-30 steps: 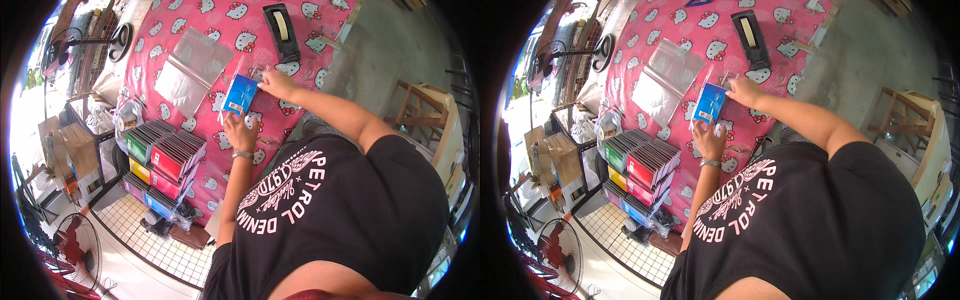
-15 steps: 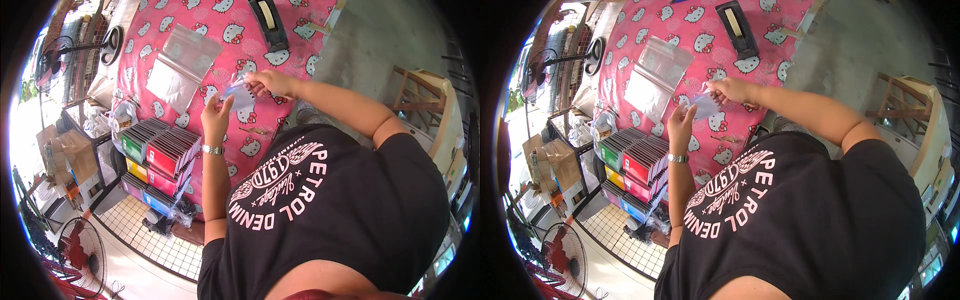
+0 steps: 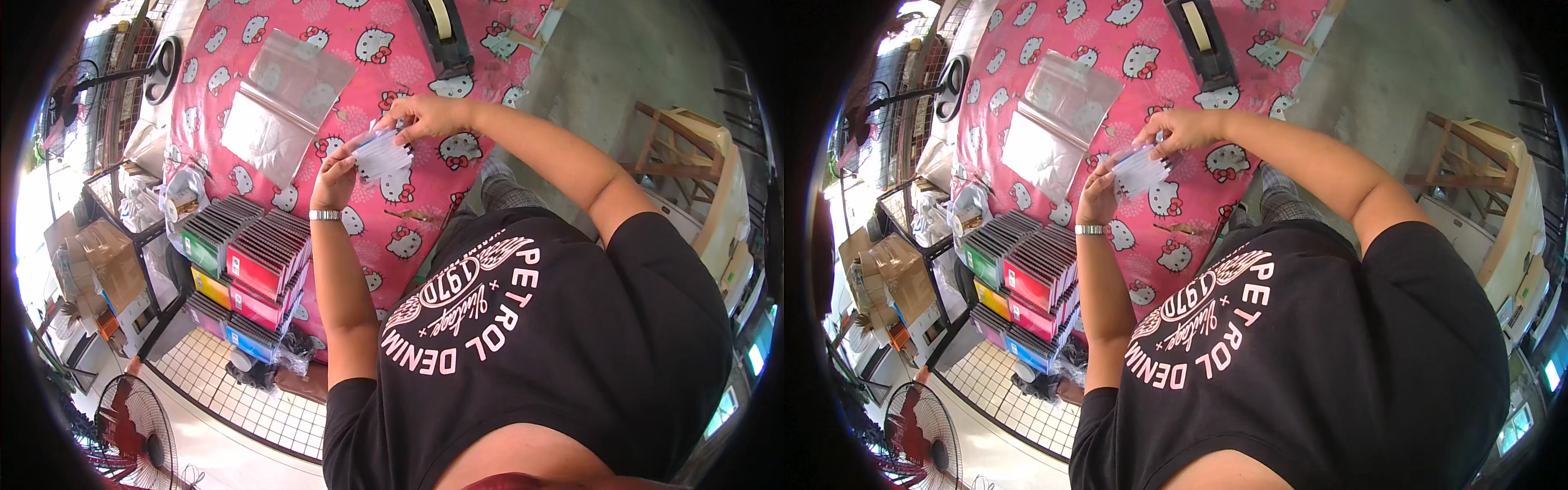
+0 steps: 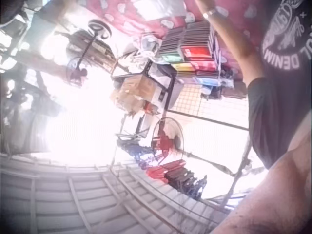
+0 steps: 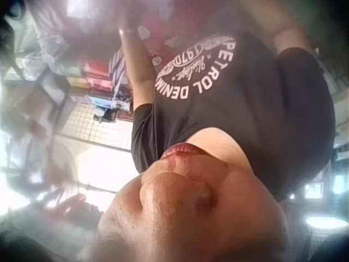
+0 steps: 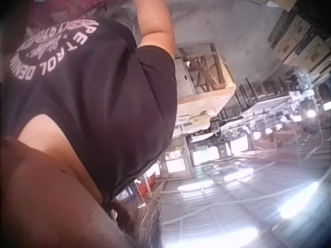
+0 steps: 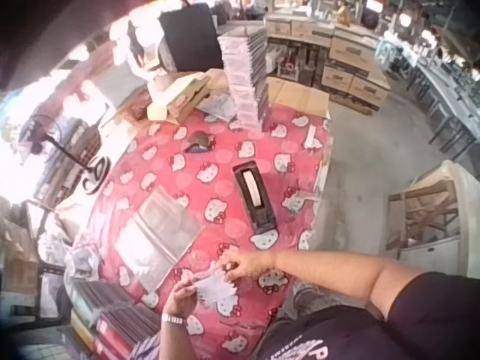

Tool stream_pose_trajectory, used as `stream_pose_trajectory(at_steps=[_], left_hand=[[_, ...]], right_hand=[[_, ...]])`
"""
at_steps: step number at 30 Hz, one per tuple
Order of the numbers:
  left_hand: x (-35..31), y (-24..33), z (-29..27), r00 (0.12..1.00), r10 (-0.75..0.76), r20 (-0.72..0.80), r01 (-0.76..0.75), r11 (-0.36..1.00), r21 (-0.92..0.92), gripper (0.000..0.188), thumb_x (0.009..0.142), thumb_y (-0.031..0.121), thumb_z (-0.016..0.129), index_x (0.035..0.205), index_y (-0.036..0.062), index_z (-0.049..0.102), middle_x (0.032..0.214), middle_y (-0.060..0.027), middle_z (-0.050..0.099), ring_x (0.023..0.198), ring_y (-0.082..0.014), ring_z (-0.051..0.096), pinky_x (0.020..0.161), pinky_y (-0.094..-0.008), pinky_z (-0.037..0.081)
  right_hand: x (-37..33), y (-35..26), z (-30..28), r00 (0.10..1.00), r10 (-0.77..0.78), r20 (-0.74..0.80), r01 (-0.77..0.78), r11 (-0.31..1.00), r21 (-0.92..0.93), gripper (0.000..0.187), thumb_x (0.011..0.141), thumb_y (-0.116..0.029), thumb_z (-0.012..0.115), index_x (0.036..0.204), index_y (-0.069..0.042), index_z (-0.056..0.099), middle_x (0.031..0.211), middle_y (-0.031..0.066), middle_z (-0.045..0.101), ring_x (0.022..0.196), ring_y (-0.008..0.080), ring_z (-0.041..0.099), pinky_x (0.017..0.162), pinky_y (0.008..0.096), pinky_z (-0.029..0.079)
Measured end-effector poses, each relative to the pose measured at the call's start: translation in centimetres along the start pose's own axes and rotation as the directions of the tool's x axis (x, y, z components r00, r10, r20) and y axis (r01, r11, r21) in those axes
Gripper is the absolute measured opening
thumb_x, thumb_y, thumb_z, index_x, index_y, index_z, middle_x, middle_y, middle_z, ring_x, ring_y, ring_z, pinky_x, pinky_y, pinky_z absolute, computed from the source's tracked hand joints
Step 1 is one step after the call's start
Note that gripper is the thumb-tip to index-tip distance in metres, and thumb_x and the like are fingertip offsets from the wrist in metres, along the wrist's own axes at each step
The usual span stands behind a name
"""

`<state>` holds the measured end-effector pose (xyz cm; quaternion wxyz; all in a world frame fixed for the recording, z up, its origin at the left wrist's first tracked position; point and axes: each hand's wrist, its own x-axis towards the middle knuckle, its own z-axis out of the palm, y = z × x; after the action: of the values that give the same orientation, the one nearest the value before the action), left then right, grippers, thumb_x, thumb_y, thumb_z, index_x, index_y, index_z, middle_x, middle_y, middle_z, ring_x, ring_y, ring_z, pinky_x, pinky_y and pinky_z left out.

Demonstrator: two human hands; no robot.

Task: The person places small notebooks into plastic bags and seals them using adhesive tape, then puts the packed notebooks into a cardboard box.

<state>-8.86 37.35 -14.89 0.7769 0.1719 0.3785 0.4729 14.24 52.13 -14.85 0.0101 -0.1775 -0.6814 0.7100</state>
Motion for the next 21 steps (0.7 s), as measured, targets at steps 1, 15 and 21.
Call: stream_pose_trajectory(at_steps=[1,15,21], left_hand=[[0.2,0.1,-0.2,0.997,-0.005,-0.082,0.009,0.999,0.049,0.044,0.082,0.005,0.06,0.125,-0.0019,0.058,0.125,-0.0082,0.06,0.113,-0.0189,0.056,0.102,-0.0322,0.037],[-0.9,0.6,7.0,0.835,0.547,-0.055,-0.008,0.111,0.994,0.022,0.073,0.004,0.075,0.094,0.0064,0.073,0.086,-0.0057,0.062,0.076,-0.0189,0.061,0.065,-0.0305,0.05],[-3.6,0.4,6.7,0.835,0.473,0.281,-0.216,-0.188,0.958,0.037,0.07,0.011,0.078,0.106,0.0052,0.068,0.109,-0.0088,0.061,0.095,-0.0276,0.06,0.08,-0.0361,0.052]], right_hand=[[0.2,0.0,0.0,1.0,0.006,-0.014,-0.007,1.0,-0.014,0.045,0.085,-0.022,0.071,0.128,-0.014,0.06,0.103,0.0051,0.055,0.09,0.0155,0.056,0.081,0.0301,0.046],[-0.4,-1.9,4.0,0.832,-0.444,-0.333,0.221,0.815,-0.535,0.013,0.074,-0.009,0.066,0.086,-0.004,0.064,0.084,0.0071,0.058,0.069,0.0198,0.058,0.062,0.0324,0.047],[-3.1,-4.2,2.9,0.858,-0.513,0.007,0.435,0.72,-0.541,0.022,0.075,-0.013,0.07,0.093,-0.002,0.065,0.094,0.008,0.059,0.086,0.0249,0.059,0.075,0.0363,0.049]])
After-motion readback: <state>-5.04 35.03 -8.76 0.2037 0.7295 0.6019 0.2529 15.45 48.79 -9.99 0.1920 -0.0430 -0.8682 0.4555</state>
